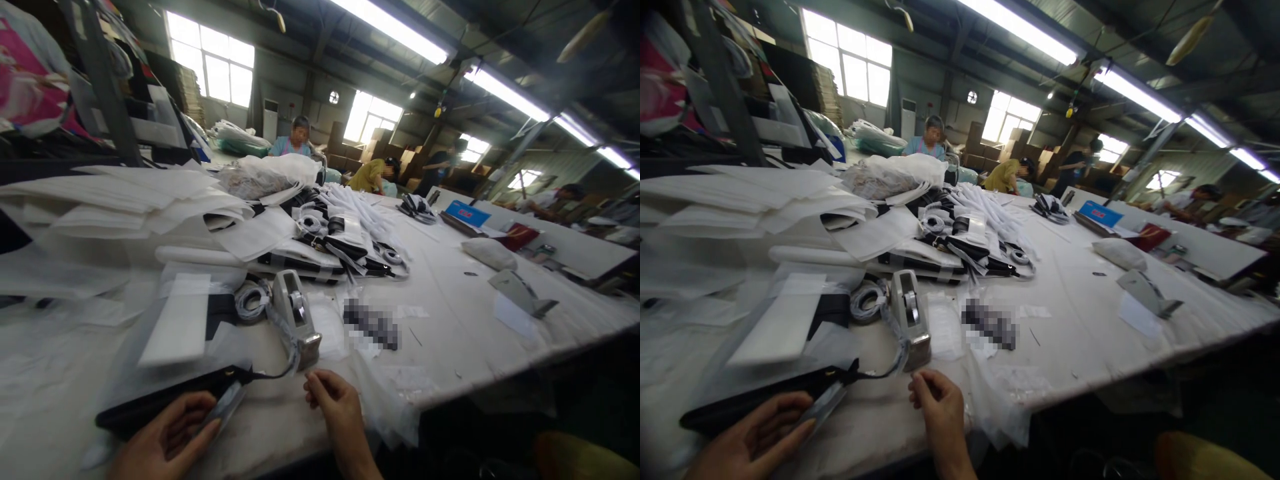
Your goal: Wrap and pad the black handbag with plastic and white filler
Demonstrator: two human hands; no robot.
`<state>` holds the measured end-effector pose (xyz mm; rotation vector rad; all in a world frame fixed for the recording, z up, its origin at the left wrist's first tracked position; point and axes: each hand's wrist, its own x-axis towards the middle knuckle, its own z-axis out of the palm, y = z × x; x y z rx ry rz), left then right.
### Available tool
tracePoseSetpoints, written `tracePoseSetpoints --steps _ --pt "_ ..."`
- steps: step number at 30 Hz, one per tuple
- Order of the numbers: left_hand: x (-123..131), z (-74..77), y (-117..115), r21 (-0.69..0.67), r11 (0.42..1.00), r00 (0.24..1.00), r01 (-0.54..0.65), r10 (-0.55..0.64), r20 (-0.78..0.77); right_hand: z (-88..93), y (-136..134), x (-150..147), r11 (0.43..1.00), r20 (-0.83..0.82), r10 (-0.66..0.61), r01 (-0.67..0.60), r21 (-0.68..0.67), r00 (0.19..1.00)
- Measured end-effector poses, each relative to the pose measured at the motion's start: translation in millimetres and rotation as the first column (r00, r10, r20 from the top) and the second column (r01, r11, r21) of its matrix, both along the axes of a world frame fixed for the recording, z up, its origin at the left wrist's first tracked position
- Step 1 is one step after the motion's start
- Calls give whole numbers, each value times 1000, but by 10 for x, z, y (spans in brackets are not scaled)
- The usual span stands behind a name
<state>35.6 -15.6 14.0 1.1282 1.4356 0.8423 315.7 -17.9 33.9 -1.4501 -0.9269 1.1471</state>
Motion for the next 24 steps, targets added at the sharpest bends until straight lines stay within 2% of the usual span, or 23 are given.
tracePoseSetpoints --steps 5,9,16,24 --pt "97 146 -51 110 993 997 -31 39 -67 199 -172 -404 966 -205 258 -255 40 944" --pt "127 198 -75 147 989 994 33 -16 -111 287 -103 -716 915 -225 399 -403 29 889" --pt "80 149 -98 210 976 981 58 -16 -194 166 152 -956 931 -93 350 -357 -72 932" --pt "40 121 -111 322 938 950 129 -24 -312 107 203 -1013 924 26 364 -358 -131 931"
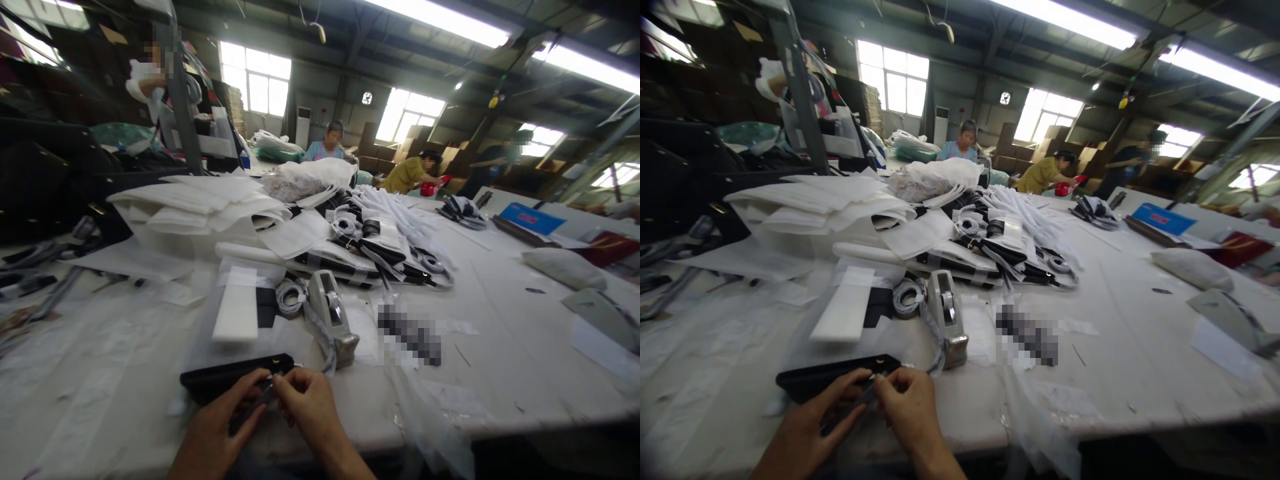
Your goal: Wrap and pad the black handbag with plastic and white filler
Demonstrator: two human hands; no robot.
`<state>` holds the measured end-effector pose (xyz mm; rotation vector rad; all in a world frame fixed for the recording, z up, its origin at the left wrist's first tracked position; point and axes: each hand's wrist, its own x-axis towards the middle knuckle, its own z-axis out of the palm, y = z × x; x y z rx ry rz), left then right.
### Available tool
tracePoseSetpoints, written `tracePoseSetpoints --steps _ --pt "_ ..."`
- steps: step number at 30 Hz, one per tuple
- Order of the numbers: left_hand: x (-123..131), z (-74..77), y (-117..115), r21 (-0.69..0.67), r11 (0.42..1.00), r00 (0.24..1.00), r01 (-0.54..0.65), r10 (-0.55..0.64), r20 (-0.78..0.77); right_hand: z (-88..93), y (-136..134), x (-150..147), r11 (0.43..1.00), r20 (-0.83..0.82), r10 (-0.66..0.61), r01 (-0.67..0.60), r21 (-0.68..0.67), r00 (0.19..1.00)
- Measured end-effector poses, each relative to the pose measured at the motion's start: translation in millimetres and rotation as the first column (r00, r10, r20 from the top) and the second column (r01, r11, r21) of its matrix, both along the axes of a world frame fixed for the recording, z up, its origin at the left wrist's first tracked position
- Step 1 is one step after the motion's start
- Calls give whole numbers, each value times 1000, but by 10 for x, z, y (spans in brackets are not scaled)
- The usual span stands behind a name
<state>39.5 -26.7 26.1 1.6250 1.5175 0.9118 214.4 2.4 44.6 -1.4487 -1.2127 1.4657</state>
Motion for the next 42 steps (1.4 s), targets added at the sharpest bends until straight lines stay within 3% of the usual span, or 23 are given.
tracePoseSetpoints --steps 5,11,16,20,23,27,30,35,42 --pt "-2 3 19 66 997 996 35 -29 -88 -11 8 0 1000 33 -1 1 -13 999" --pt "45 67 37 -93 995 1000 -25 24 -1 -8 -30 53 1000 2 17 -17 20 1000" --pt "60 113 72 -211 977 991 -16 44 130 -101 -129 121 998 -189 55 -56 1 980" --pt "71 224 96 -302 951 976 65 3 219 -228 -216 145 991 -359 -78 33 -130 930" --pt "88 298 81 -361 928 972 92 -5 233 -269 -253 144 988 -398 -127 80 -132 909" --pt "122 342 35 -438 899 966 22 95 242 -278 -272 115 994 -360 -107 89 -66 927" --pt "134 339 11 -513 858 938 37 148 315 -305 -279 39 993 -330 -121 116 -34 936" --pt "113 281 -25 -628 762 867 157 198 457 -351 -271 -162 982 -408 -188 162 -97 894" --pt "95 236 -112 -689 715 788 117 356 502 -328 -234 -334 967 -461 -249 192 -168 852"
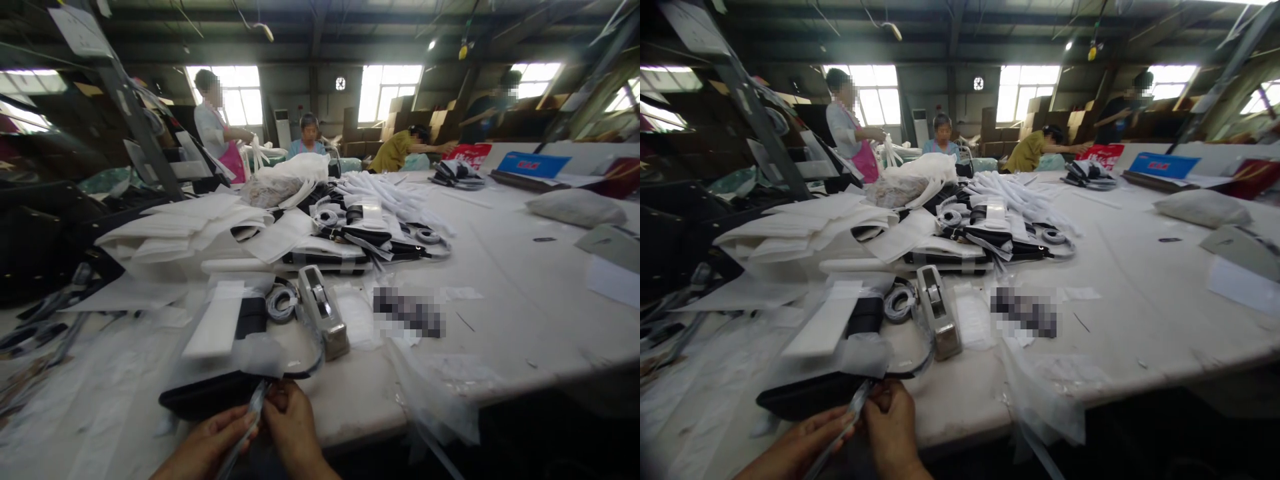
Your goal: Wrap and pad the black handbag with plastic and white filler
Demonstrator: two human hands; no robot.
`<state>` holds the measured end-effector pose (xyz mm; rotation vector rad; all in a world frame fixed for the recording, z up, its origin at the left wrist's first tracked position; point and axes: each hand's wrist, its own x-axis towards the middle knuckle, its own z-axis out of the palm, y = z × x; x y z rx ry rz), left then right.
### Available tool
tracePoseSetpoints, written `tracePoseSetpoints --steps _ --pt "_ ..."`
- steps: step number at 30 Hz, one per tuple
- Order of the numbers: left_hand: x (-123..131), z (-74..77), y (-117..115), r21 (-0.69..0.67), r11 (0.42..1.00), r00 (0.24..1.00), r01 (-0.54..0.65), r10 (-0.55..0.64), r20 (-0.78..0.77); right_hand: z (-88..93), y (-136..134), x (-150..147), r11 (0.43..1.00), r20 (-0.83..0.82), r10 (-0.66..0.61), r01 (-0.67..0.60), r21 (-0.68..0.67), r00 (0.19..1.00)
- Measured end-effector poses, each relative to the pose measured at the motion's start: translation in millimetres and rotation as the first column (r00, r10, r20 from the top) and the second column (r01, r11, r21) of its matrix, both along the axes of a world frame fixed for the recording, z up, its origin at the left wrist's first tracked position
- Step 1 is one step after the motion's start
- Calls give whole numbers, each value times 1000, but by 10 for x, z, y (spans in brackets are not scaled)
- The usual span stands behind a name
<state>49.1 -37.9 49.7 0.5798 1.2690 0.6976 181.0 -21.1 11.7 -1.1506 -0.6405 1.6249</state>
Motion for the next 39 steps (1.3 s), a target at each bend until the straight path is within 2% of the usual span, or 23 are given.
tracePoseSetpoints --steps 5,8,10,14,17,20,22,25,28,31,35,37,39 --pt "3 15 -42 -32 999 999 -28 29 37 -12 55 -88 1000 73 25 -24 -20 997" --pt "16 57 -65 -17 999 998 -37 36 -55 -37 52 -66 996 98 80 -76 -44 992" --pt "23 85 -77 33 999 992 -23 27 -123 -59 8 -6 993 59 121 -120 -24 991" --pt "30 98 -97 131 991 985 3 20 -169 -61 -129 136 988 -276 155 -156 18 949" --pt "38 88 -112 144 990 991 -3 23 -134 9 -187 160 983 -502 68 -143 -113 862" --pt "62 80 -130 93 996 999 -2 6 -48 90 -171 74 956 -600 -20 -160 -245 800" --pt "86 66 -140 66 998 1000 2 -2 -3 118 -131 -15 953 -605 -53 -142 -269 794" --pt "100 13 -137 104 995 999 -5 9 -36 116 -83 -105 956 -526 -93 -70 -283 846" --pt "44 -68 -115 202 979 994 19 4 -110 98 -110 -48 978 -456 -40 -58 -200 889" --pt "-61 -144 -103 298 947 981 118 -65 -182 109 -194 146 992 -382 34 -78 -101 924" --pt "-183 -161 -152 351 894 923 277 -145 -357 165 -239 398 996 -297 -73 53 -76 952" --pt "-272 -110 -202 392 840 837 375 -125 -532 173 -223 443 996 -339 -78 57 -72 937" --pt "-421 -22 -248 440 781 723 443 -21 -691 154 -205 434 997 -365 -30 2 -76 931"
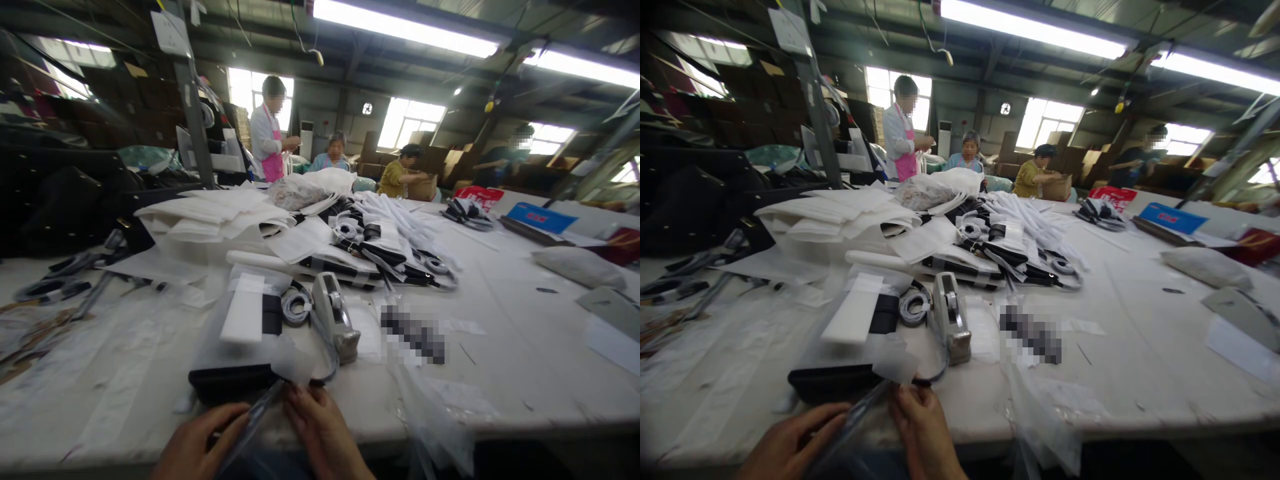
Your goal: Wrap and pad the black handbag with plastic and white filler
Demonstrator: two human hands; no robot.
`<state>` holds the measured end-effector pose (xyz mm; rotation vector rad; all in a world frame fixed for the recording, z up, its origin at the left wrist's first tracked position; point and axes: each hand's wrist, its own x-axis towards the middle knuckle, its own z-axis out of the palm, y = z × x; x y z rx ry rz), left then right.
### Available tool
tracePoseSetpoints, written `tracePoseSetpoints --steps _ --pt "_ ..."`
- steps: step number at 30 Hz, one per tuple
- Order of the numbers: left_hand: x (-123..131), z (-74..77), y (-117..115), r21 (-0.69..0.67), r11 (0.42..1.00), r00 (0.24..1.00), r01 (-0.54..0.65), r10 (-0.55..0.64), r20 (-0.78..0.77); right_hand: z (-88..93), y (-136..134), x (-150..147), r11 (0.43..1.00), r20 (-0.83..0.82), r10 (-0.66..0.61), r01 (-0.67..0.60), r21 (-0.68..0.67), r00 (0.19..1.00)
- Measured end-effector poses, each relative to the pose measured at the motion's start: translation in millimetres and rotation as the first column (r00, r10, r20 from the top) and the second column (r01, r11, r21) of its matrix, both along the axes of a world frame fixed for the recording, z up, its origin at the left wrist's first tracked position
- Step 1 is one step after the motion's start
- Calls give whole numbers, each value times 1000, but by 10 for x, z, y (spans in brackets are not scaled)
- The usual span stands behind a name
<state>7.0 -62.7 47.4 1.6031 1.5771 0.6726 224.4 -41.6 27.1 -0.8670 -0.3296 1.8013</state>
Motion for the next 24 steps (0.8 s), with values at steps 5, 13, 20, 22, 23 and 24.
tracePoseSetpoints --steps 5,13,20,22,23,24 --pt "-519 249 125 396 877 931 -270 343 -123 -83 36 -119 997 11 76 -76 -4 997" --pt "-656 163 697 53 945 926 -321 302 227 -94 240 -298 997 -87 -62 58 -44 994" --pt "-505 18 720 -103 918 839 -382 392 377 -123 463 -447 998 -28 -66 66 -21 997" --pt "-478 48 716 -135 911 791 -389 405 459 -110 509 -493 999 -34 -37 36 -23 999" --pt "-472 66 707 -181 903 749 -390 426 508 -99 526 -512 1000 -47 -23 22 -18 999" --pt "-473 82 692 -241 891 703 -385 452 549 -86 537 -528 1000 -61 -18 18 3 998"
